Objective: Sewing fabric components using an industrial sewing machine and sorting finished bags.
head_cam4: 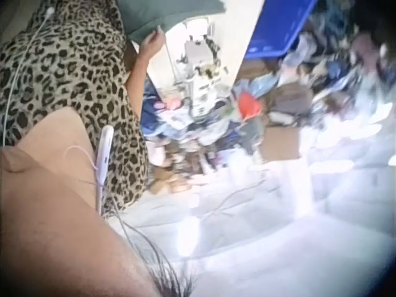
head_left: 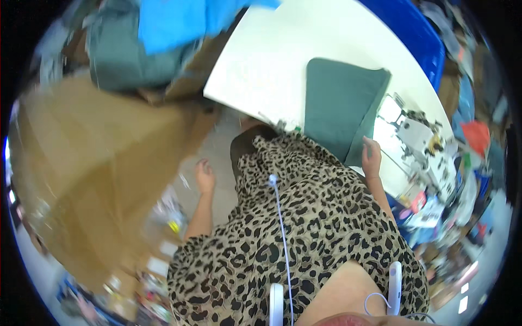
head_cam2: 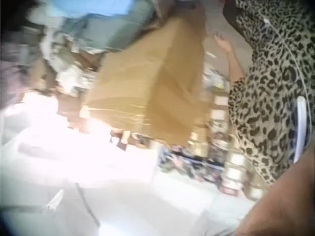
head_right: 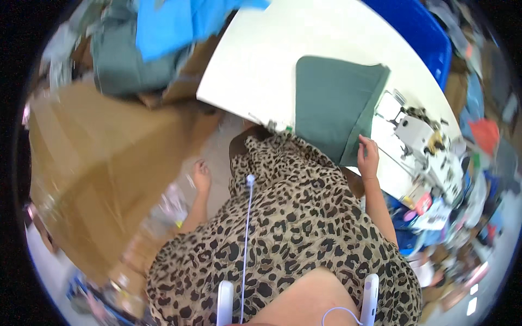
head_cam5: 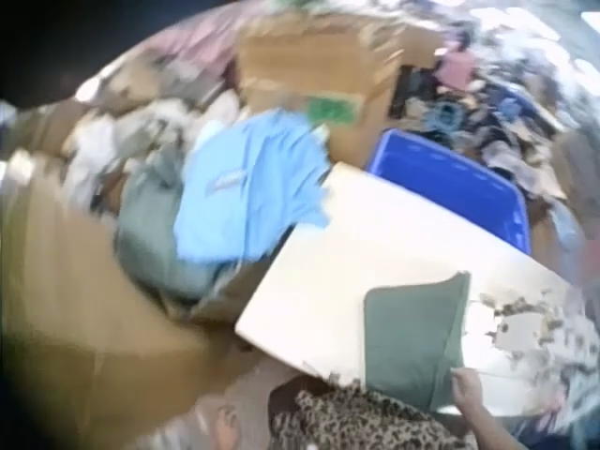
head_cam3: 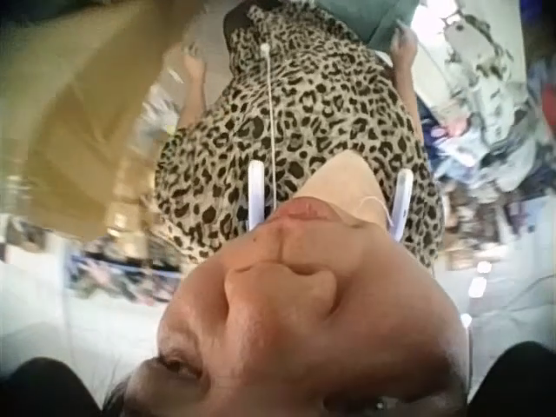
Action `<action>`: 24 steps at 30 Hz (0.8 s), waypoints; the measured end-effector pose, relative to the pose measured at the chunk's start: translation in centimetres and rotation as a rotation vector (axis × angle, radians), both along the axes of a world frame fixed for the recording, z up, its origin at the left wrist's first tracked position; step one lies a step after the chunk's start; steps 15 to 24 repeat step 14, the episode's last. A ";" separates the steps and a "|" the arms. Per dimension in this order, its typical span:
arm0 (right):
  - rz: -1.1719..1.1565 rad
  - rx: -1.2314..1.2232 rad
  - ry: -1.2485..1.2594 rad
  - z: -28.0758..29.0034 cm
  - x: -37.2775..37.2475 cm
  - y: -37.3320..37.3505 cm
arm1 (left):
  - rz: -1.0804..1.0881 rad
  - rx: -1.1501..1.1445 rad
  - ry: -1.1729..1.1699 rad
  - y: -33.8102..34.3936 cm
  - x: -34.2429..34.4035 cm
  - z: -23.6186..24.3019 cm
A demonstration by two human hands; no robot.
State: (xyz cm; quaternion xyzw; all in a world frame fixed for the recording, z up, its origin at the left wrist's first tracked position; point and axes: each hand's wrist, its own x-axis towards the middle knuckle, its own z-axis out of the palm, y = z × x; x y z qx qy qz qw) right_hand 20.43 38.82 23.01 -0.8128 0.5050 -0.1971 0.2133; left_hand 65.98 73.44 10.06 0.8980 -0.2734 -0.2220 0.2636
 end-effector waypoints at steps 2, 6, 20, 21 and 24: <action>0.091 -0.042 0.063 1.5 -0.4 -0.6 | 0.159 0.540 0.126 8.4 -3.3 -0.1; 0.110 -0.169 0.143 0.4 -1.7 -2.0 | 0.513 1.025 0.567 21.2 -11.5 -0.3; 0.216 -0.262 0.286 -0.8 -4.9 -4.0 | 1.051 0.940 0.259 20.6 -21.0 2.4; 0.216 -0.262 0.286 -0.8 -4.9 -4.0 | 1.051 0.940 0.259 20.6 -21.0 2.4; 0.216 -0.262 0.286 -0.8 -4.9 -4.0 | 1.051 0.940 0.259 20.6 -21.0 2.4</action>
